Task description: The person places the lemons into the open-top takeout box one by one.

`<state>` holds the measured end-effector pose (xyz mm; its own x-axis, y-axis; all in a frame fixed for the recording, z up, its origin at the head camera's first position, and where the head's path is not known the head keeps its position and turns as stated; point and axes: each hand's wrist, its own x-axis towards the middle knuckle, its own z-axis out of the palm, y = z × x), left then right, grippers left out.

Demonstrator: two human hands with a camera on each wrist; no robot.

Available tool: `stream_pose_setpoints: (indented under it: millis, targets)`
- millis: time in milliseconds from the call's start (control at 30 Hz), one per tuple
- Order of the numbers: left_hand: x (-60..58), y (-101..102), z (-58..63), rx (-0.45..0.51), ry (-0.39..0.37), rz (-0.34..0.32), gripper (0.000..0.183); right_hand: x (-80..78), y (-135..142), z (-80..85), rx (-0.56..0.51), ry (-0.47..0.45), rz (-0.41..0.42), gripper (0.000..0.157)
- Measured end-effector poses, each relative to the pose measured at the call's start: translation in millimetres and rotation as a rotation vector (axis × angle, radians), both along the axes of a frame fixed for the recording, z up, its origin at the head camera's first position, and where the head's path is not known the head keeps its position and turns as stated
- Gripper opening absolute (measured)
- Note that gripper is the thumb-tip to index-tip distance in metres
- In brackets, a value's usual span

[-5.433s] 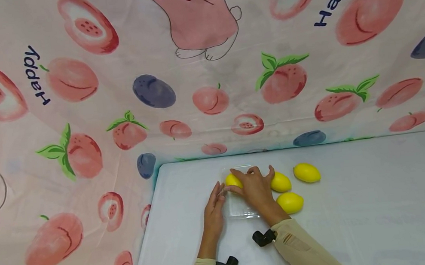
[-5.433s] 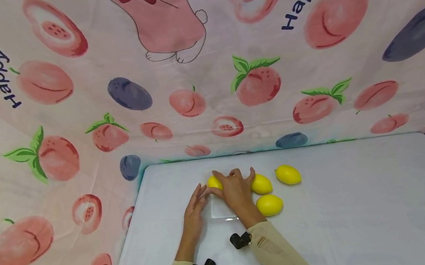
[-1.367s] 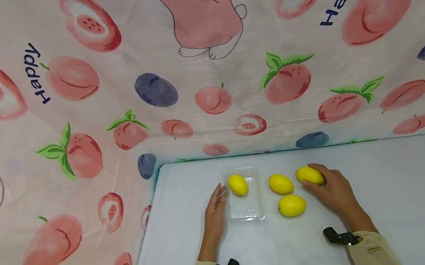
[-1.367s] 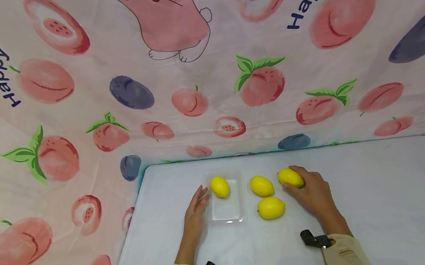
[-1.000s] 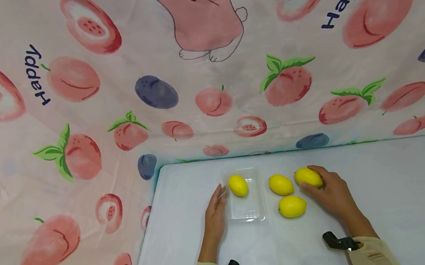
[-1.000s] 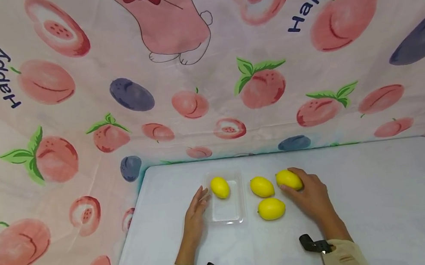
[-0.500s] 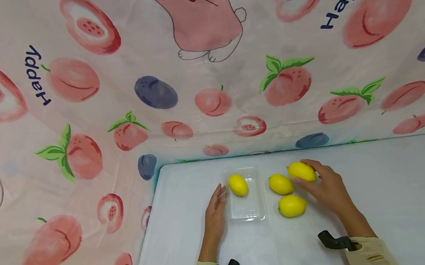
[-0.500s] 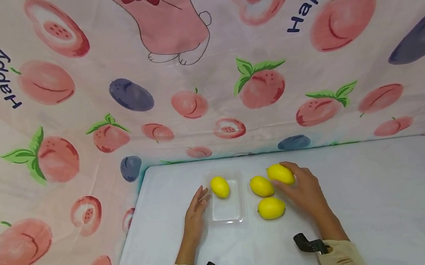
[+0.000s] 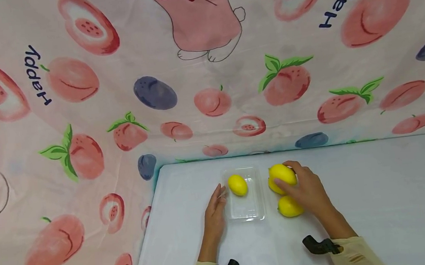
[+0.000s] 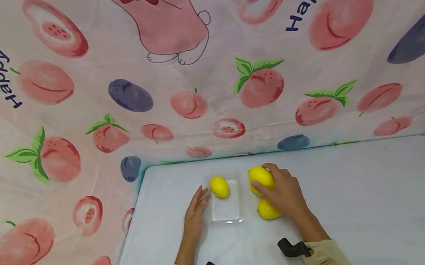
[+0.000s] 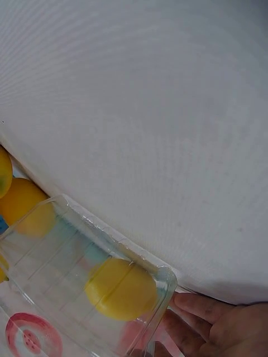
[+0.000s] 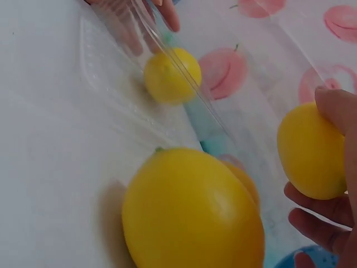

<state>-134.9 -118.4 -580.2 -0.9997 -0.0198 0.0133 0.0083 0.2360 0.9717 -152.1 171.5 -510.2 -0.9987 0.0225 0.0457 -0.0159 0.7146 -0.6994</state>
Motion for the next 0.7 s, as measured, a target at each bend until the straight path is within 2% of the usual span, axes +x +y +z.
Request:
stream_pose_setpoints:
  millis: [433, 700]
  targets:
    - [-0.9, 0.5, -1.0, 0.011, 0.003, -0.009, 0.048, -6.7, -43.7, -4.6, 0.032, 0.147, -0.051, 0.070]
    - [-0.1, -0.2, -1.7, -0.003, 0.015, -0.004, 0.048, -14.6, -74.7, -7.4, 0.072, 0.162, -0.094, 0.072]
